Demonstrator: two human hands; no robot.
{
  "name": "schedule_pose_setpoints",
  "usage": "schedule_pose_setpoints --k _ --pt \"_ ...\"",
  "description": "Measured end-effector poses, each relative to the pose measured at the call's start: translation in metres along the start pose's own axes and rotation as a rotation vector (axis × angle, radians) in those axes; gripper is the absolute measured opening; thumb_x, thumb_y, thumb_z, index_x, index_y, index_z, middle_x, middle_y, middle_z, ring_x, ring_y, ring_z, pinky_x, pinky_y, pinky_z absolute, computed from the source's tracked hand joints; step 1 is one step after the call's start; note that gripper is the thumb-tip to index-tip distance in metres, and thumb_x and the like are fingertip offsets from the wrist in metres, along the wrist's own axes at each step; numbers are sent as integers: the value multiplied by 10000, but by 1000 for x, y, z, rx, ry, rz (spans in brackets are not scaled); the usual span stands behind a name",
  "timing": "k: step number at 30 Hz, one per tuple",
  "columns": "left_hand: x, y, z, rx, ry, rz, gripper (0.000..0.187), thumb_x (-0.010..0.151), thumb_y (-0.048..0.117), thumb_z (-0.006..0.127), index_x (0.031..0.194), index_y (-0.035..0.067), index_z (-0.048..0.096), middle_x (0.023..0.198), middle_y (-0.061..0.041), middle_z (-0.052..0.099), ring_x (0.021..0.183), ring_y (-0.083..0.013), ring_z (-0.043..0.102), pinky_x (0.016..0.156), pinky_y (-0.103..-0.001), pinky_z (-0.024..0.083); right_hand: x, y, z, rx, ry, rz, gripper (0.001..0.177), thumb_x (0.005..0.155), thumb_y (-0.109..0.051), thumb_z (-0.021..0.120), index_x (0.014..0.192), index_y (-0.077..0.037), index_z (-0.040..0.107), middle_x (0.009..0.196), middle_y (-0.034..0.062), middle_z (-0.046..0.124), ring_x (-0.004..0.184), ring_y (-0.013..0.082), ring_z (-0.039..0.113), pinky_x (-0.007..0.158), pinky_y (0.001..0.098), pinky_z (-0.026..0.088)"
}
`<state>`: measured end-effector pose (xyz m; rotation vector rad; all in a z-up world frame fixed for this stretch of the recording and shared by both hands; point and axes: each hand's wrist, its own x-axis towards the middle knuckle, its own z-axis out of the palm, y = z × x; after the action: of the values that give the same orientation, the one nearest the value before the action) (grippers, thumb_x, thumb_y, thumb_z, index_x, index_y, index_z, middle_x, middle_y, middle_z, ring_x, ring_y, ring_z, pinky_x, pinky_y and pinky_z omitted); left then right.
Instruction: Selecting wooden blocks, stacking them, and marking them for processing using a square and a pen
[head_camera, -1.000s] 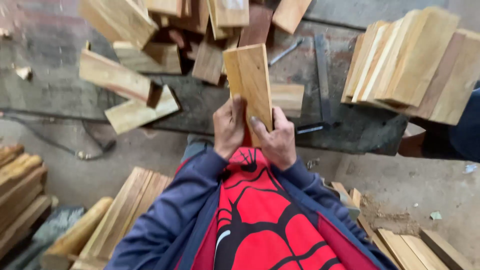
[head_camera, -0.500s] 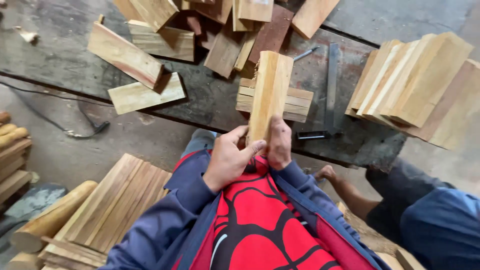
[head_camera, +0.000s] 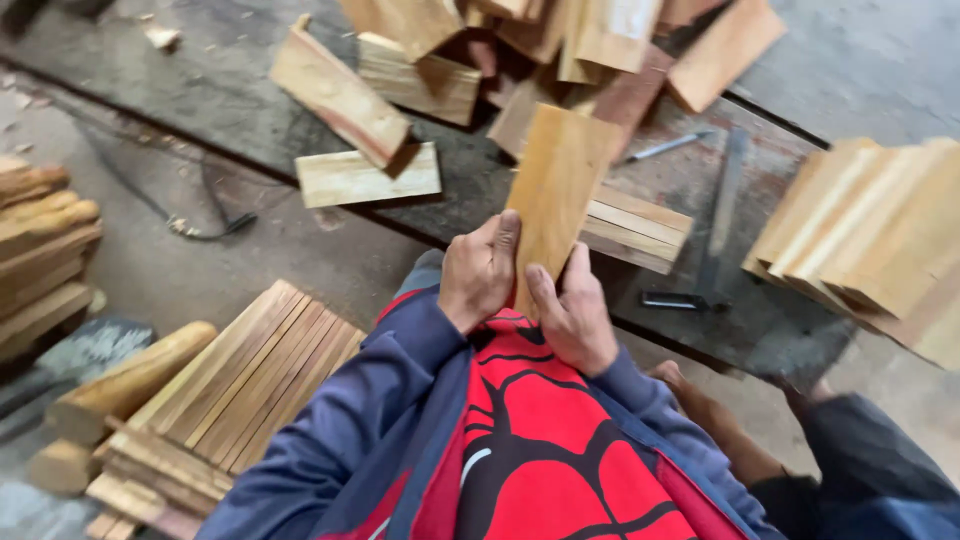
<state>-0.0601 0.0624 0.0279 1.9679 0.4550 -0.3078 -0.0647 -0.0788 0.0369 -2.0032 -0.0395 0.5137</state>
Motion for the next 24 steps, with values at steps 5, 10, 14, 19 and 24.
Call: schedule_pose_setpoints --k 5,10,14,19,24 --pt "12 -35 -29 -70 -323 -209 594 861 582 338 563 125 573 541 -116 585 662 -293 610 612 -378 458 12 -9 -46 -423 160 -540 350 798 -410 633 1029 -163 542 948 83 475 882 303 475 769 356 358" --pt "14 -10 -50 -129 -705 -197 618 841 598 376 504 118 570 522 -73 590 581 -236 592 580 -318 449 30 -16 -47 -981 11 -826 598 700 -233 684 1274 -259 518 1339 25 475 1262 264 328 1035 434 105" --pt "40 -10 -65 359 -180 205 550 767 633 453 650 107 560 623 -163 542 750 -353 593 661 -424 453 33 14 -50 -924 -40 -817 405 830 -336 515 1181 -143 576 1177 40 595 1088 255 543 940 393 416" --pt "151 -118 -104 -25 708 -215 309 678 417 659 809 214 466 825 -12 600 901 -236 604 780 -383 461 5 44 -53 -652 -39 -405 538 627 -187 666 1160 -199 587 1099 4 632 1015 227 593 845 360 479" --pt "188 -89 -117 -226 655 -668 974 427 476 859 1144 54 353 1206 -147 456 1122 -268 495 961 -398 425 -4 28 -37 23 191 309 325 727 -229 705 962 -25 611 874 31 643 760 67 529 639 244 487"
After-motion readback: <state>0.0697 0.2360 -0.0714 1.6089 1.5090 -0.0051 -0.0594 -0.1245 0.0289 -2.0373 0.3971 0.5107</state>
